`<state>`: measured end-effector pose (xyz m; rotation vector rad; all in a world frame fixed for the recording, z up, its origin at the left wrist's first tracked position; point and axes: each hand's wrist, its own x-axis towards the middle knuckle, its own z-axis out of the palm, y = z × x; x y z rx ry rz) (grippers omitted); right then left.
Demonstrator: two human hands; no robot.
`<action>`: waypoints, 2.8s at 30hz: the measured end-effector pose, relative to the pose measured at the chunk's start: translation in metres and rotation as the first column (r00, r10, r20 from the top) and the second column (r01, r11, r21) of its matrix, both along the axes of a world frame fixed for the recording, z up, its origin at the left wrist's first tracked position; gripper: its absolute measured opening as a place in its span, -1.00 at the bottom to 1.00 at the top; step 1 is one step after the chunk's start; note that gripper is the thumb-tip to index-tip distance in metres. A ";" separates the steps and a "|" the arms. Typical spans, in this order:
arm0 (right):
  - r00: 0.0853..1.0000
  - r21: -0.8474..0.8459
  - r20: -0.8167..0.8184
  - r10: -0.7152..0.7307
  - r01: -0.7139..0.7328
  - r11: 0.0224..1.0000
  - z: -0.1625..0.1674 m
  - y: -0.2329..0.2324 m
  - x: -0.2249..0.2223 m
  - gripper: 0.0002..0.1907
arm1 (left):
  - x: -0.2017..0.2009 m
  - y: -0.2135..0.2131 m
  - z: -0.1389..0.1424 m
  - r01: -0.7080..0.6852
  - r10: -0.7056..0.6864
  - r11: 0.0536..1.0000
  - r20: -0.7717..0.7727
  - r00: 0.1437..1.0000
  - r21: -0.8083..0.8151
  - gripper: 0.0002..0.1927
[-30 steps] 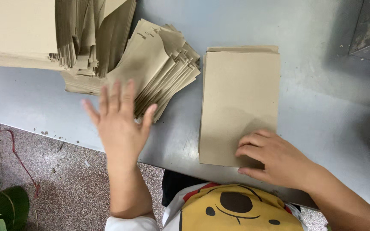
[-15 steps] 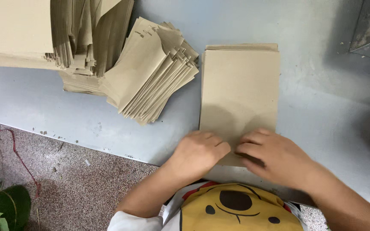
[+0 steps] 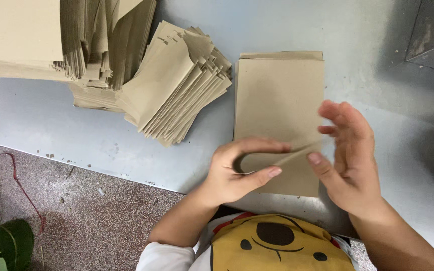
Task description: The person folds the top edge of kraft paper bags by hand at a workbench, creasing the fold flat, then places each finished bag onto a growing stack beside a large pile of unfolded bags, repeating the process.
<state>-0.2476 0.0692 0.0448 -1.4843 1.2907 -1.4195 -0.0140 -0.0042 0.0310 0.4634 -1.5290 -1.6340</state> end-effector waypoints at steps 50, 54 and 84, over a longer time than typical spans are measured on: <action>0.561 0.364 -0.651 0.512 -0.360 0.859 -0.007 -0.006 0.002 -0.58 | 0.109 -0.049 0.040 0.039 0.824 0.567 0.567 -0.014 -0.823 -0.37; 0.600 0.346 -0.619 0.507 -0.371 0.862 -0.019 -0.005 -0.007 -0.78 | 0.099 -0.050 0.023 0.002 0.825 0.521 0.505 0.254 -0.853 -0.42; 0.976 0.246 0.167 -0.139 0.095 0.965 -0.024 0.007 0.008 -0.75 | -0.009 0.006 -0.011 -0.254 0.249 0.935 0.051 0.967 0.246 -0.82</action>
